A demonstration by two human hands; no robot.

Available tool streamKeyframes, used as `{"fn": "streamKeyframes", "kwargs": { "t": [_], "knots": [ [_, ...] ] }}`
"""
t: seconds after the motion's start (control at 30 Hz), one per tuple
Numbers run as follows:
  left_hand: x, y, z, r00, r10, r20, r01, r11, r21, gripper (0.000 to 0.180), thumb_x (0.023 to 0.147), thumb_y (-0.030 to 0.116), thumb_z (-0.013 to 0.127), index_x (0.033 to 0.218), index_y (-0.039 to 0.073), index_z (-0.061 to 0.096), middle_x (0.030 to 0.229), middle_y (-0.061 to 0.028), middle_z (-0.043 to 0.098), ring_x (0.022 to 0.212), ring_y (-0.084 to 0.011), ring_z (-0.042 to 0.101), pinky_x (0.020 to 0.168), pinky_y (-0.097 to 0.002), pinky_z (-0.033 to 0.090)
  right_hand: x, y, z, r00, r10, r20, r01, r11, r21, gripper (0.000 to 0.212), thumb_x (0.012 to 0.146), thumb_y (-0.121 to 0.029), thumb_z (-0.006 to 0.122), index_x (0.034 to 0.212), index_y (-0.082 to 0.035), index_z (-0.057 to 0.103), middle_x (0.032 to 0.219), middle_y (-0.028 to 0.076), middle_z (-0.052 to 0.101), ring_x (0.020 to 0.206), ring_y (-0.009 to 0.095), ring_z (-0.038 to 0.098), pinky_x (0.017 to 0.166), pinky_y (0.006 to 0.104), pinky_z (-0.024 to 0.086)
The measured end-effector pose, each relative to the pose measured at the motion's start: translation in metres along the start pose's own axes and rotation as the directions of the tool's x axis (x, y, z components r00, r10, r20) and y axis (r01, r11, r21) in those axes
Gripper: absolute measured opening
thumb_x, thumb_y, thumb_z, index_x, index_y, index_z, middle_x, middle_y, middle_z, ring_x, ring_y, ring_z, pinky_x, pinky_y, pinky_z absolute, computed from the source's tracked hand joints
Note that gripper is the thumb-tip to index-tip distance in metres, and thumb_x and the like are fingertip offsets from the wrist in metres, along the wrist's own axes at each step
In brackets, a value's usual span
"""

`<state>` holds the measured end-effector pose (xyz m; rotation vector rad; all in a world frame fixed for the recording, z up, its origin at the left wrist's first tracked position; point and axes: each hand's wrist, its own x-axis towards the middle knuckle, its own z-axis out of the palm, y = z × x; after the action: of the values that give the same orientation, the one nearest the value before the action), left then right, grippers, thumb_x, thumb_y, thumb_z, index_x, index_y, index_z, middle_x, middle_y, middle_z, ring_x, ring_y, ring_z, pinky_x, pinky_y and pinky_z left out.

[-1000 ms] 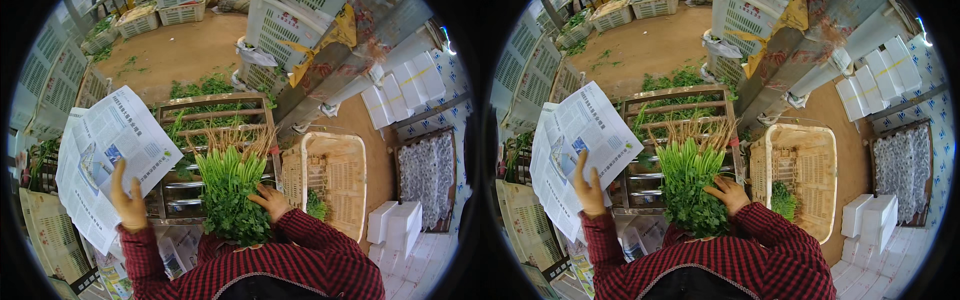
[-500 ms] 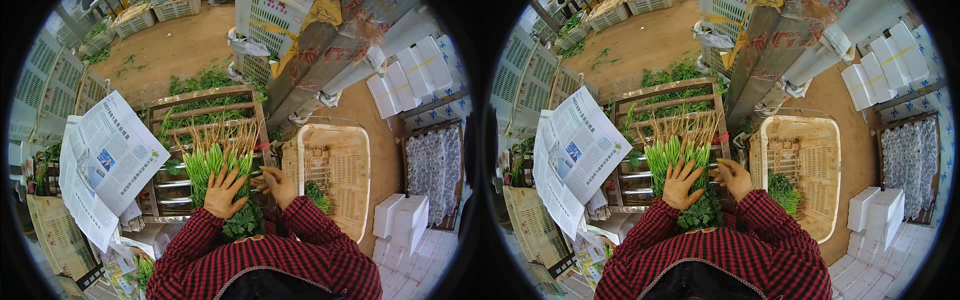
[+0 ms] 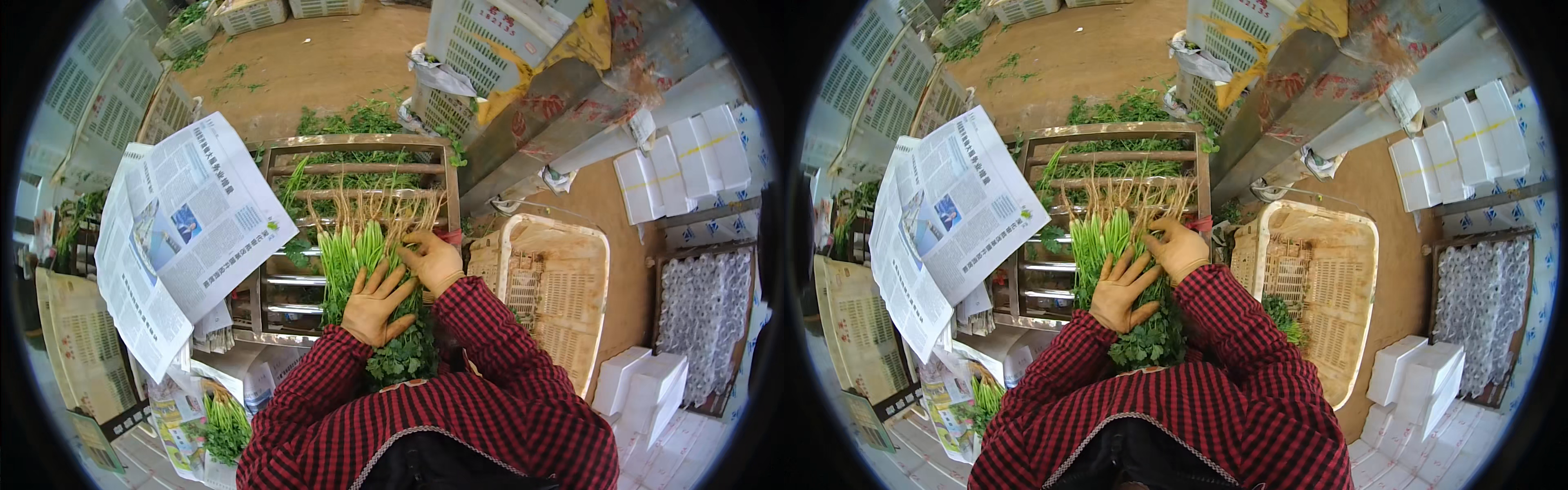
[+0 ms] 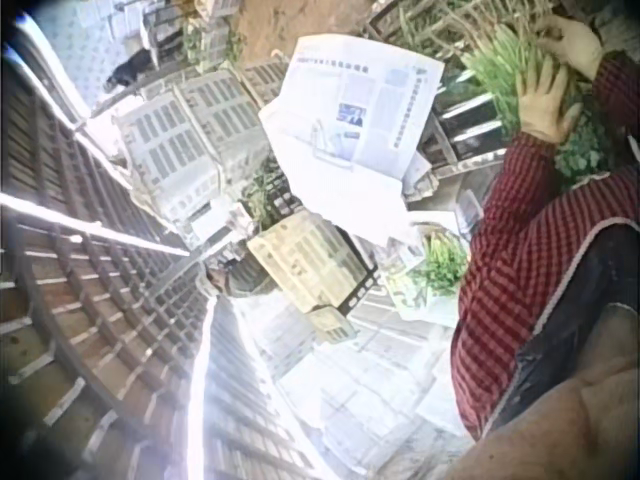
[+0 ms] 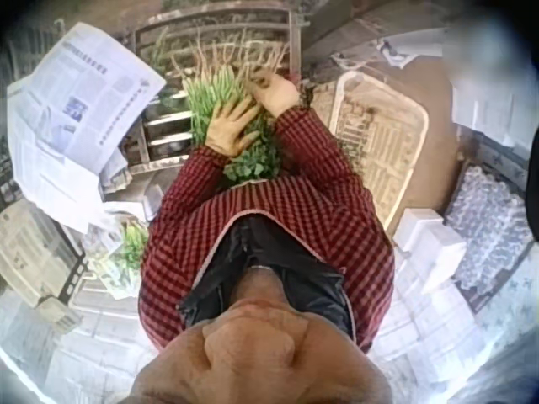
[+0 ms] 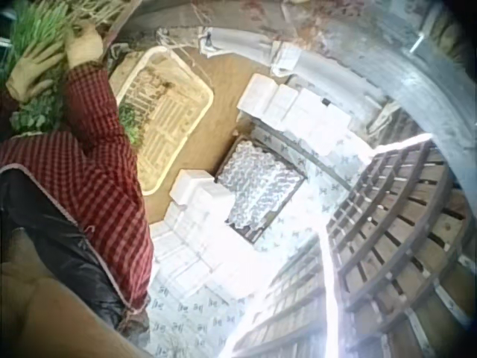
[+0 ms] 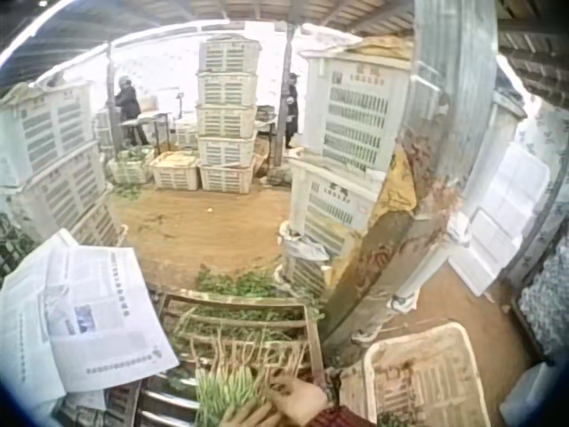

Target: The person organizes and packs coriander by hand, gathering bunches of the herb from a metal frame, wrapping them in newspaper, and placing them into a plastic crate.

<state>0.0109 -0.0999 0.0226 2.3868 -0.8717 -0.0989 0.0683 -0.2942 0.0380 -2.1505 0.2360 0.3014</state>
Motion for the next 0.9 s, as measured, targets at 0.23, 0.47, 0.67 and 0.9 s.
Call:
{"fn": "streamKeyframes", "kwargs": {
  "t": [0.23,0.47,0.67,0.9],
  "knots": [
    [-0.038,-0.011,-0.031,0.808,-0.315,-0.497,0.097,0.904,-0.417,0.047,0.086,0.008,0.071,0.131,-0.001,0.063,0.135,-0.0244,0.063,0.132,-0.0424,0.055,0.113,-0.0494,0.042,-0.036,0.055,-0.011,0.961,0.090,-0.260,0.018,0.923,0.384,0.048,0.102,-0.018,0.065,0.146,-0.005,0.052,0.096,0.005,0.069,0.079,0.010,0.060,0.074,0.0272,0.053],
    [-0.008,-0.062,0.006,0.648,-0.712,-0.270,0.516,0.672,-0.531,0.068,0.086,0.020,0.081,0.142,-0.003,0.051,0.137,-0.0250,0.057,0.128,-0.0383,0.055,0.110,-0.0440,0.045,0.015,-0.007,0.044,0.982,0.165,0.093,-0.169,0.985,0.036,0.100,0.093,-0.047,0.071,0.163,-0.003,0.016,0.162,0.027,0.032,0.149,0.040,0.034,0.119,0.0441,0.035],
    [-0.016,-0.059,0.020,0.631,-0.712,-0.308,0.298,0.589,-0.751,0.058,0.084,0.009,0.081,0.136,0.000,0.057,0.129,-0.0190,0.060,0.121,-0.0316,0.059,0.106,-0.0399,0.047,0.033,0.014,0.028,0.964,-0.009,0.266,-0.060,0.967,0.249,0.115,0.086,-0.066,0.071,0.165,-0.009,0.012,0.167,0.022,0.022,0.154,0.038,0.022,0.124,0.0477,0.029],
    [-0.031,-0.071,0.030,0.752,-0.598,-0.276,0.051,0.471,-0.880,0.057,0.082,0.004,0.082,0.134,0.005,0.059,0.126,-0.0085,0.060,0.115,-0.0198,0.059,0.101,-0.0359,0.049,0.042,-0.023,0.007,0.944,-0.090,0.319,-0.034,0.931,0.364,0.113,0.088,-0.085,0.046,0.165,-0.009,0.014,0.169,0.018,0.021,0.155,0.035,0.023,0.126,0.0480,0.023]
  ]
}}
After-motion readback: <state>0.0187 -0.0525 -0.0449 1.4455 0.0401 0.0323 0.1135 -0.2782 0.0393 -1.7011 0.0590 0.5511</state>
